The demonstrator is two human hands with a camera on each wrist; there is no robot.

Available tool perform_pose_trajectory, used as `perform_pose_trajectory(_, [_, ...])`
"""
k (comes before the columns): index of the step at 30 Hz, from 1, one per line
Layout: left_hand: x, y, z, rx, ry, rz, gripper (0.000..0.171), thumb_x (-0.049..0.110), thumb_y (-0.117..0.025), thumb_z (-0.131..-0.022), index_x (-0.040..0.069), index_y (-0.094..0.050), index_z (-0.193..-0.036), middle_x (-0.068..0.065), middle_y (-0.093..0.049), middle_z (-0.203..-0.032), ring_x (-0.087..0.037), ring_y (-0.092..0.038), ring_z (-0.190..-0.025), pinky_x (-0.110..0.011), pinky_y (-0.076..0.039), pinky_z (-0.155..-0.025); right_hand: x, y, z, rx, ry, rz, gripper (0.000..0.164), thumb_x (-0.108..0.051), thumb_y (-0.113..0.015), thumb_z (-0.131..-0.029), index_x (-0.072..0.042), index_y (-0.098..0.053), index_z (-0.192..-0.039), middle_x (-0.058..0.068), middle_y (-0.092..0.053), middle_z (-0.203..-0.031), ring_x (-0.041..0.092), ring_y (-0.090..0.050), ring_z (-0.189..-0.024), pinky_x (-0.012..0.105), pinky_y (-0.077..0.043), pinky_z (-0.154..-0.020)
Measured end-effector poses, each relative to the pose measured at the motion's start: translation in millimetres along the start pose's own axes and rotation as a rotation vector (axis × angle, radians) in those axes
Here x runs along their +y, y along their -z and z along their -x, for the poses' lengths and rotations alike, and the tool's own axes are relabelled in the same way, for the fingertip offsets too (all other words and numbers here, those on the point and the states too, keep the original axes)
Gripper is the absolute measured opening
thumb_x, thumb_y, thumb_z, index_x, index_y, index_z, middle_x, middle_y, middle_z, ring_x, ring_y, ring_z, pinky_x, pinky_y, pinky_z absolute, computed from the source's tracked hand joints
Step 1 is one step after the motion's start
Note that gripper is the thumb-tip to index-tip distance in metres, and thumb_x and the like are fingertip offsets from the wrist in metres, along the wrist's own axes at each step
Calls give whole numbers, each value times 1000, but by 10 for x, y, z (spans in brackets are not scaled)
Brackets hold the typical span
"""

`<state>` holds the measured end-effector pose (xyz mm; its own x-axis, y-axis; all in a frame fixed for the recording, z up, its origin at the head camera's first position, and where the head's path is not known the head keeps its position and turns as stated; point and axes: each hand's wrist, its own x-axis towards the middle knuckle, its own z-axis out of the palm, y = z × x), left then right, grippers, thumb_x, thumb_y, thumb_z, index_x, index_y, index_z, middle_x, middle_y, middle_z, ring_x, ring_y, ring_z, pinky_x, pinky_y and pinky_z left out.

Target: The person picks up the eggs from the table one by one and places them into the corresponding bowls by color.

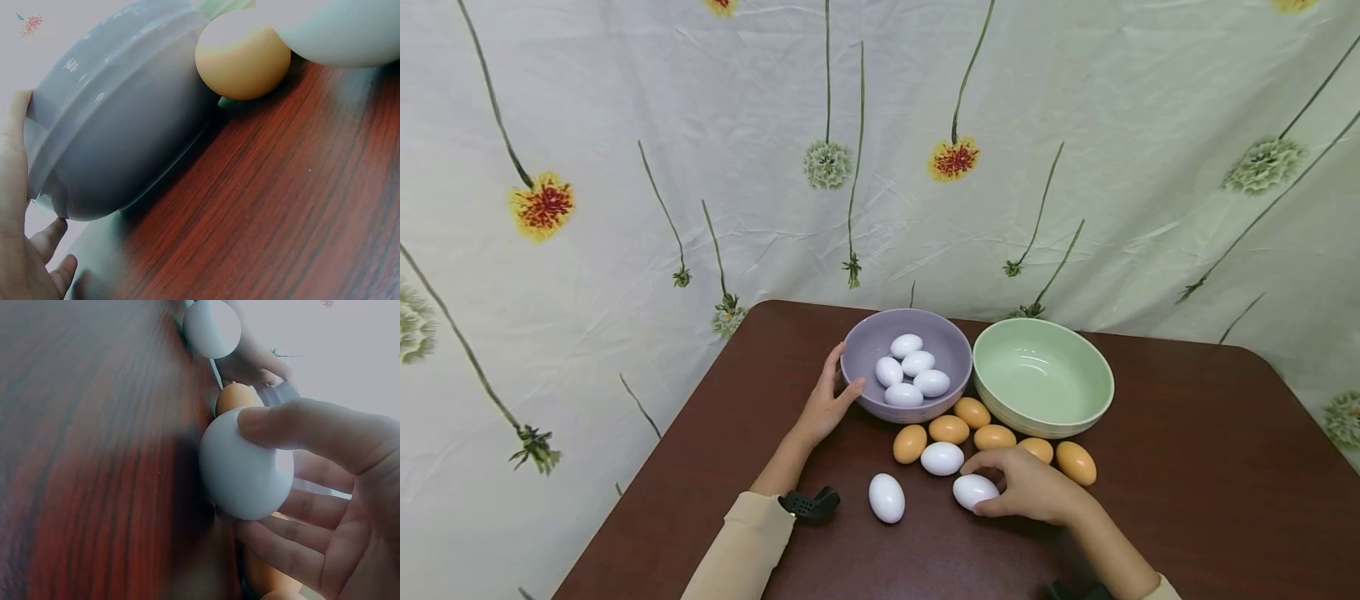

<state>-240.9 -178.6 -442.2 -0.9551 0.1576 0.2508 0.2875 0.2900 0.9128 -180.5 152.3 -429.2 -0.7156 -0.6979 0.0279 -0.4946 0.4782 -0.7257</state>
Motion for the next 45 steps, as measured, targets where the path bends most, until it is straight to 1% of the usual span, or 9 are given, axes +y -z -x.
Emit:
perform_pose_trajectory(3, [-4,0,3,-1,6,-1,72,12,-57,-98,-1,-13,-154,-24,-13,-159,-46,-28,-138,-53,-29,-109,-5,-6,3,10,-11,-39,31,-18,-81,-77,-15,-70,-106,-9,-65,-100,5,-57,-85,26,-50,-71])
perform_pose_trajectory(10, [-2,6,13,-2,11,-1,73,14,-57,-98,0,-13,-154,-23,-12,-159,-46,-28,-138,-54,-28,-109,-35,19,-8,44,-16,-199,32,-14,-81,-79,-9,-69,-107,0,-65,-103,10,-60,-93,29,-54,-75])
perform_pose_trajectory(14, [-3,11,14,-2,13,-8,73,15,-57,-98,0,-13,-154,-22,-12,-159,-45,-28,-138,-54,-28,-109,-50,61,-37,74,12,-204,32,-16,-81,-80,-9,-69,-109,1,-67,-103,10,-61,-94,30,-55,-76])
perform_pose_trajectory(18, [-2,14,13,-3,12,-13,73,14,-57,-98,1,-13,-155,-23,-12,-159,-46,-28,-139,-54,-27,-109,-72,107,-74,104,37,-202,34,-15,-81,-80,-6,-68,-110,5,-67,-105,13,-64,-95,30,-56,-75])
perform_pose_trajectory(24, [12,13,12,-1,6,-13,73,14,-57,-98,0,-13,-154,-23,-13,-159,-46,-28,-138,-54,-27,-109,-92,158,-134,146,38,-238,39,-13,-82,-79,-1,-67,-113,10,-67,-106,19,-64,-97,31,-56,-75])
perform_pose_trajectory(28, [7,13,9,1,13,-13,73,14,-57,-98,0,-14,-154,-23,-13,-159,-46,-29,-138,-54,-29,-109,-98,189,-189,176,35,-260,41,-14,-81,-80,0,-66,-116,11,-67,-108,21,-64,-99,31,-56,-75])
perform_pose_trajectory(33, [-15,12,-2,-5,21,-5,73,14,-57,-98,2,-13,-155,-22,-12,-159,-46,-28,-138,-54,-27,-109,-106,214,-255,202,44,-283,39,-13,-80,-82,0,-65,-116,12,-67,-110,22,-64,-100,34,-56,-77])
perform_pose_trajectory(40, [-32,12,-8,-8,32,-14,73,14,-57,-98,3,-13,-155,-21,-13,-160,-45,-27,-139,-54,-27,-110,-157,232,-325,245,-6,-326,41,-14,-80,-82,-1,-66,-118,12,-67,-110,28,-63,-100,30,-54,-81])
perform_pose_trajectory(45, [-35,10,-6,-7,19,-7,73,13,-57,-98,1,-13,-155,-22,-13,-159,-45,-27,-139,-53,-27,-110,-165,220,-362,277,-42,-342,41,-15,-81,-81,-5,-67,-118,9,-67,-109,26,-64,-97,31,-54,-77])
